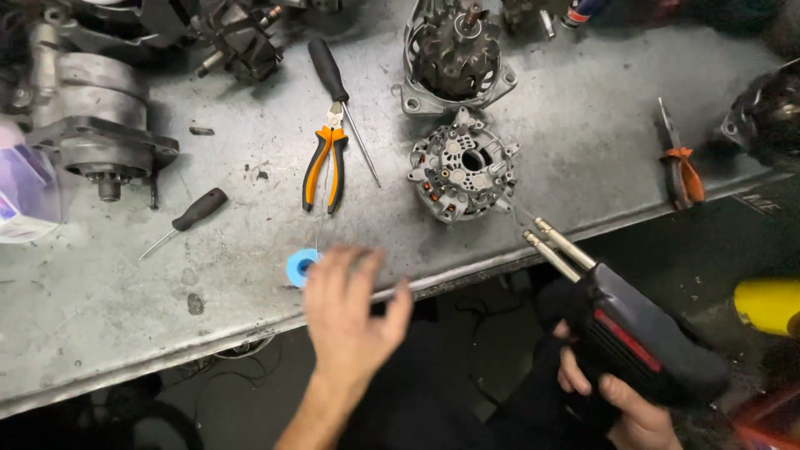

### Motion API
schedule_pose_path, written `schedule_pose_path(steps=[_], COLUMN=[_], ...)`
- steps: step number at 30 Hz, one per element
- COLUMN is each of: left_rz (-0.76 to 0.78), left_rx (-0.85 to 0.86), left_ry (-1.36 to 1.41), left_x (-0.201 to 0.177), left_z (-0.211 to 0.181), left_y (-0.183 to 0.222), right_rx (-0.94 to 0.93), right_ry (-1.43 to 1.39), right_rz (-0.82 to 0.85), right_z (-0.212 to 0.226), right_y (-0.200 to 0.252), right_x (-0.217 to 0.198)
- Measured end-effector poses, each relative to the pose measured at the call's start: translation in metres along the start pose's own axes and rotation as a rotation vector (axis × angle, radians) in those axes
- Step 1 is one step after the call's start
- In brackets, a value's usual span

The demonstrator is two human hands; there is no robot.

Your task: The person pets a cat on the workbench, then uses a soldering gun and solder wire to attach solder to small terminals on a disassembled alternator stator. They use pliers to adjust the component and a screwdriver to probe the soldered points while continuing to apply heat and solder.

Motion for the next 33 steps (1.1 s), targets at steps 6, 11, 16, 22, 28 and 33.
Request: schedule_pose_path(steps=[6,11,16,22,28,33], left_rz=[0.637,0.574,0.375,0.242,0.314,0.304], left_rx=[0.031,-0.178,-0.322,-0.597,-0.598,-0.501], left_ry=[0.992,0.977,0.896,0.547,0.228,0.132], left_x=[0.007,0.008,0.012,0.002,0.027,0.04], left_z=[-0.112,-0.121,-0.064,-0.02,-0.008,-0.011], left_y=[0.043,0.057,0.09,0.111,0.124,0.121], right_rx=[0.199,0.125,0.042,0.181,0.281,0.401], right_ry=[-0.253,0.183,0.727,1.497,1.854,1.925], right_rz=[0.028,0.206,0.391,-0.268,-0.548,-0.749], right_z=[-0.05,-0.012,0.052,0.076,0.06,0.047], right_y=[0.071,-0.017,-0.029,-0.13,-0.188,-0.193], right_x=[-0.075,0.036,0.022,-0.111,-0.206,-0.245])
Point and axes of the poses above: each hand's wrist, its own y-axis away from the middle knuckle, its own x-axis out of the palm, z = x × y, the point moved 3 cm from there along -y, towards the middle knuckle, and after that the axes turned 2 degrees about x, right-handed, at the moved point
